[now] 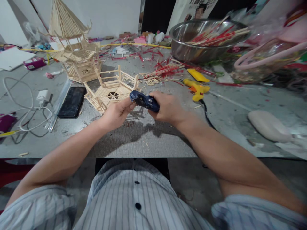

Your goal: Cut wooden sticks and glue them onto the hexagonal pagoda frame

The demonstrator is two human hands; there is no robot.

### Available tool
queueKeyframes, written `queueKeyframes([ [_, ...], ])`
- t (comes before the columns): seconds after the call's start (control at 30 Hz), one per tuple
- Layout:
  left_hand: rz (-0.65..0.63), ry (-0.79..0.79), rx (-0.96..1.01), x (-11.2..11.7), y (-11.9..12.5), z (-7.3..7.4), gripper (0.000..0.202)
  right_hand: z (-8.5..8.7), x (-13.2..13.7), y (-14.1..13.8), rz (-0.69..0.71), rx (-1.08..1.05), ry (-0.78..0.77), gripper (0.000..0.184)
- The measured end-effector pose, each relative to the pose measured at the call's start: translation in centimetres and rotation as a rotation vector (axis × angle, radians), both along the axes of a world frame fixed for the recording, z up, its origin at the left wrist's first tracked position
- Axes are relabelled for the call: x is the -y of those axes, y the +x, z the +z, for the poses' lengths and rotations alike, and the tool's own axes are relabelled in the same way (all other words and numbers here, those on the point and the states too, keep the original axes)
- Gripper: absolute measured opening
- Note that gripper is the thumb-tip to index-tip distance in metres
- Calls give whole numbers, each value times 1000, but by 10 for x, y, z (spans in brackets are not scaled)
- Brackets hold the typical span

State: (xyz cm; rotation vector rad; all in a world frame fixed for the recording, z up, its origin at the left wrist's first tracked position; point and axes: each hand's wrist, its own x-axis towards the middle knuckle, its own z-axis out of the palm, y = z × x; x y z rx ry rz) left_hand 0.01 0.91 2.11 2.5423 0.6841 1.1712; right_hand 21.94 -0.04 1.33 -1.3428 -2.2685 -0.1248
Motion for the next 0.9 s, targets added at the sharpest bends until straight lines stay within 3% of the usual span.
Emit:
queueKeyframes([
  [0.2,-13,-49,5,0,0,0,33,1,1,-1,-27,25,-65,35],
  [0.4,-20,-86,-7,-1,-2,2,33,1,-1,-2,-20,50,-20,46],
  [0.63,52,-196,-14,3,-4,8,22,1,2,-5,-6,59,-20,46],
  [0.9,-1,-217,13,1,-4,7,24,0,2,-5,2,38,-11,47],
])
